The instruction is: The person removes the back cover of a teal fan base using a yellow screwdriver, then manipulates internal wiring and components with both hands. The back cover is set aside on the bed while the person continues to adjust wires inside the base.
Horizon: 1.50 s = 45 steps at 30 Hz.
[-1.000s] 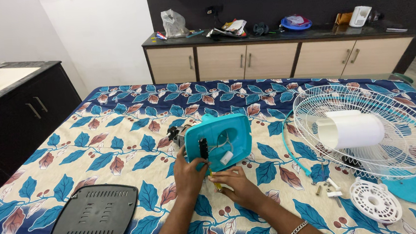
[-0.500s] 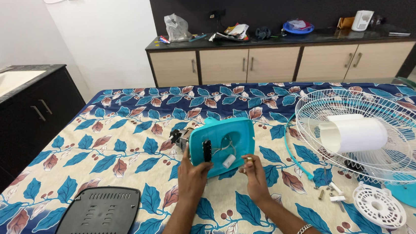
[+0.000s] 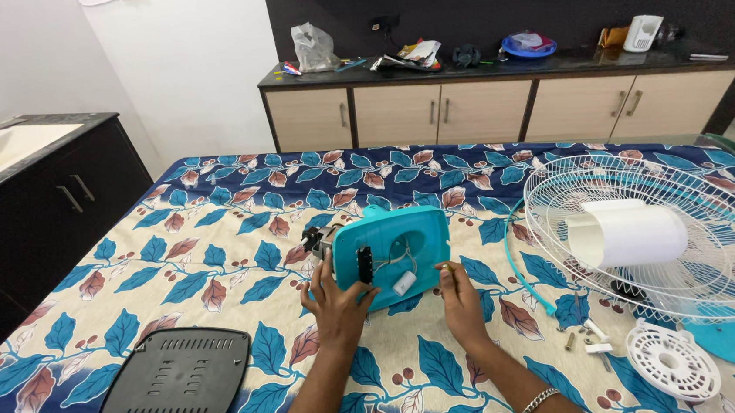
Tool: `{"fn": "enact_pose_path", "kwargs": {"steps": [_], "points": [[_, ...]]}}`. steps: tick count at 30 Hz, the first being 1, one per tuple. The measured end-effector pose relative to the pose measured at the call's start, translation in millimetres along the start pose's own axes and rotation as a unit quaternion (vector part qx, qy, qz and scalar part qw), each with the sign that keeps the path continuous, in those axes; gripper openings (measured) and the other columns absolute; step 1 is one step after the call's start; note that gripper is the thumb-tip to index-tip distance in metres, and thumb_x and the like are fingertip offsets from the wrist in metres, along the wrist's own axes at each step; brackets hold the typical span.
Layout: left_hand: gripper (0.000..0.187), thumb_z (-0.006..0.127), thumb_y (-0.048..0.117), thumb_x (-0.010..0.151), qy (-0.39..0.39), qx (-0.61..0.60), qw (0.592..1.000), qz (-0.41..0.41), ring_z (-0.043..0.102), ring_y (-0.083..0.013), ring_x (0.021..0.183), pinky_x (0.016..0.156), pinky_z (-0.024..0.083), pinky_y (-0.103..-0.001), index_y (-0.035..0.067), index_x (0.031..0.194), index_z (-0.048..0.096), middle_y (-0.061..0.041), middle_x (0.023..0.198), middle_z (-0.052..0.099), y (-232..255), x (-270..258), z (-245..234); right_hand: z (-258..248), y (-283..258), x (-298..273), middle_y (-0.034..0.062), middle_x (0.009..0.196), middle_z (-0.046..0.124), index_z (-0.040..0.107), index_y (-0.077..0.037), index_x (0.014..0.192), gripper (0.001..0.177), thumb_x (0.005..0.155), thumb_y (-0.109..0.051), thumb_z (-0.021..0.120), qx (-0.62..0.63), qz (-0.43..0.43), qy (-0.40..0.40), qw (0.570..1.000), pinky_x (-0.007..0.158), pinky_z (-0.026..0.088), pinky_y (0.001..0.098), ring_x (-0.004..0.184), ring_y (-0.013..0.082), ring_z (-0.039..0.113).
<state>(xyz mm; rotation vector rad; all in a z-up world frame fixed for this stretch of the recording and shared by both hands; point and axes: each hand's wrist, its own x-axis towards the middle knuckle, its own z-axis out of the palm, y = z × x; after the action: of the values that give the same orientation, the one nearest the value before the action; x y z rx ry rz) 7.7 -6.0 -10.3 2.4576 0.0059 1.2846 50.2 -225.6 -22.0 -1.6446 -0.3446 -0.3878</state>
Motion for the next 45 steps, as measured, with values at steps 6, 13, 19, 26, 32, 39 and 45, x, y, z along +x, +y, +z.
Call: {"fn": "enact_pose_path", "kwargs": {"steps": [6, 13, 19, 26, 32, 39, 45], "points": [[0.023, 0.088, 0.051, 0.069, 0.084, 0.085, 0.989, 0.090, 0.036, -0.0332, 0.138, 0.109, 0.020, -0.055, 0.031, 0.071, 0.077, -0.010, 0.154, 0.045, -10.8, -3.7, 9.2, -1.3, -7.3, 1.5, 0.0036, 0.078, 0.059, 0.065, -0.007, 0.119, 0.041, 0.106, -0.041, 0.046, -0.059, 0.032, -0.020, 0.998, 0.070, 0.046, 0.0270, 0.074, 0.0123, 0.056], [0.027, 0.085, 0.057, 0.072, 0.120, 0.143, 0.974, 0.129, 0.041, -0.0275, 0.133, 0.108, 0.021, -0.052, 0.033, 0.070, 0.073, -0.005, 0.150, 0.049, -17.1, -4.1, 13.9, -1.2, -7.0, 2.8, 0.0037, 0.074, 0.057, 0.067, -0.008, 0.120, 0.040, 0.106, -0.040, 0.047, -0.067, 0.033, -0.031, 0.997, 0.064, 0.044, 0.0282, 0.068, 0.0117, 0.052], [0.032, 0.083, 0.060, 0.076, 0.118, 0.124, 0.980, 0.103, 0.039, -0.0269, 0.130, 0.106, 0.022, -0.052, 0.029, 0.081, 0.075, -0.001, 0.137, 0.052, -17.8, -6.5, 10.5, -1.9, -8.8, 1.4, 0.0028, 0.072, 0.057, 0.067, -0.008, 0.119, 0.039, 0.106, -0.039, 0.048, -0.082, 0.037, -0.045, 0.995, 0.061, 0.043, 0.0283, 0.065, 0.0111, 0.051], [0.020, 0.083, 0.036, 0.080, 0.086, -0.205, 0.968, -0.115, 0.063, -0.0202, 0.102, 0.087, 0.049, -0.038, 0.019, 0.090, 0.081, -0.004, 0.110, 0.069, -17.0, 4.5, -13.3, 0.6, -13.3, -3.4, 0.0075, 0.072, 0.063, 0.067, -0.005, 0.116, 0.037, 0.102, -0.038, 0.054, -0.108, 0.014, -0.069, 0.992, 0.061, 0.046, 0.0307, 0.063, 0.0140, 0.057], [0.018, 0.079, 0.023, 0.090, 0.003, -0.364, 0.882, -0.298, 0.070, -0.0132, 0.080, 0.074, 0.053, -0.026, 0.010, 0.102, 0.081, -0.008, 0.089, 0.080, -57.5, 15.3, -64.1, 1.0, -22.3, -9.6, 0.0113, 0.073, 0.067, 0.069, -0.006, 0.114, 0.038, 0.100, -0.039, 0.058, -0.153, 0.018, -0.127, 0.980, 0.060, 0.045, 0.0341, 0.062, 0.0184, 0.058], [0.031, 0.077, 0.034, 0.085, -0.153, -0.086, 0.922, -0.344, 0.079, -0.0215, 0.080, 0.074, 0.058, -0.033, 0.013, 0.108, 0.082, -0.013, 0.089, 0.081, -133.6, -10.3, -147.2, 3.0, -23.4, -9.8, 0.0120, 0.075, 0.069, 0.070, -0.006, 0.113, 0.041, 0.099, -0.043, 0.058, -0.174, 0.016, -0.143, 0.974, 0.060, 0.046, 0.0344, 0.063, 0.0197, 0.060], [0.030, 0.082, 0.035, 0.081, -0.199, -0.028, 0.897, -0.394, 0.079, -0.0276, 0.081, 0.075, 0.059, -0.039, 0.012, 0.100, 0.085, -0.012, 0.090, 0.081, -166.6, -32.0, -175.5, 4.5, -19.8, -9.4, 0.0114, 0.074, 0.069, 0.070, -0.006, 0.113, 0.040, 0.098, -0.041, 0.058, -0.181, 0.022, -0.138, 0.973, 0.063, 0.049, 0.0327, 0.065, 0.0178, 0.062]]}}
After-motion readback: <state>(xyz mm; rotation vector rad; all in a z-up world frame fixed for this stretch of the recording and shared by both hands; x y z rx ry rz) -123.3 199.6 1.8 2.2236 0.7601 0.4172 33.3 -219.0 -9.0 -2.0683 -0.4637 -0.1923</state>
